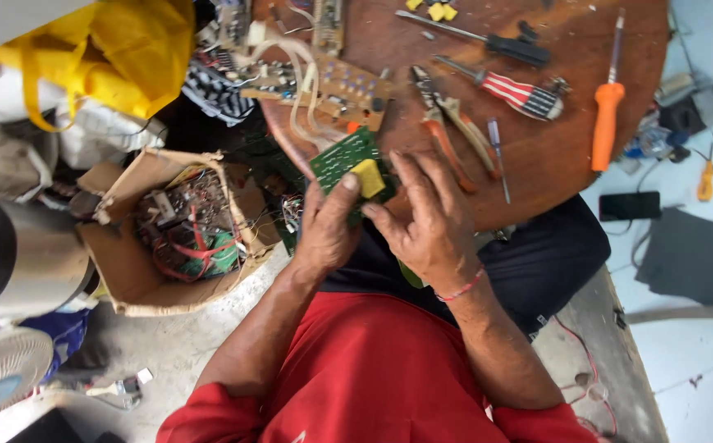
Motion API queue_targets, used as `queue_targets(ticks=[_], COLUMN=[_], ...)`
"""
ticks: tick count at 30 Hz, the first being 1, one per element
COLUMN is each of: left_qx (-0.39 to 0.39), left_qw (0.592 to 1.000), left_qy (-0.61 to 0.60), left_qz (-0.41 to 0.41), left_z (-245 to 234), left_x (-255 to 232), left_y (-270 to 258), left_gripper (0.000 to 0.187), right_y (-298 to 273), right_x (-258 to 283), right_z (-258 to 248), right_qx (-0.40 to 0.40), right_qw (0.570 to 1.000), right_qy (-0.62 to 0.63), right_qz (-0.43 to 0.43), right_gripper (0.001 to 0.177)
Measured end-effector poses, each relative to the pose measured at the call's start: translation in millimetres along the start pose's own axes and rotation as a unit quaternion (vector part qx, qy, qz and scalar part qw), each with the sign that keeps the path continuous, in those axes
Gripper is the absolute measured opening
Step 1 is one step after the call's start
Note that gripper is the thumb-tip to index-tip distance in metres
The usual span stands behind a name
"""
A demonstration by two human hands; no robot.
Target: The person sorts through a cardboard box of electronic waste to retrieve circuit boards. They use a soldering iron to work on a green circuit board and then use pliers to remove a component from a different board. The person continues to handle various circuit boards and wires from the box.
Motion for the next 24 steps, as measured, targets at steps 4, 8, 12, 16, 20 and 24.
queue_targets(ticks=[4,8,12,16,20,24], left_qx=[-0.011,-0.11,-0.149,-0.078,-0.113,-0.134], left_qw=[0.999,0.992,0.983,0.987,0.979,0.972], left_qy=[0.025,-0.027,-0.063,-0.101,-0.133,-0.17], left_qz=[-0.031,-0.046,-0.091,-0.093,-0.102,-0.093], left_z=[5.7,-5.4,-9.7,-23.3,-16.9,-14.6], left_x=[-23.5,3.7,8.8,16.6,13.0,13.0], left_y=[5.9,6.8,6.1,9.8,11.9,15.3], left_gripper=[0.037,0.045,0.066,0.07,0.067,0.057], right_y=[4.9,23.6,27.4,39.6,33.5,22.3], right_x=[-63.9,-132.9,-164.2,-164.8,-172.7,-119.1], right_z=[-41.5,-43.3,-16.3,-11.7,-31.6,-85.6], right_qx=[0.062,0.13,0.207,0.254,0.24,0.109], right_qw=[0.993,0.979,0.937,0.903,0.904,0.967], right_qy=[-0.062,-0.122,-0.243,-0.302,-0.32,-0.221], right_qz=[0.081,0.103,0.141,0.169,0.154,0.066], right_gripper=[0.026,0.024,0.029,0.04,0.035,0.032])
Point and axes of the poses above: each hand's wrist, its own y-axis towards the middle knuckle, its own z-axis out of the palm, x = y × z, the point moved 4 cm from there along y, towards the middle knuckle, and after that the axes turned 13 degrees about z, right-handed, at the moved point
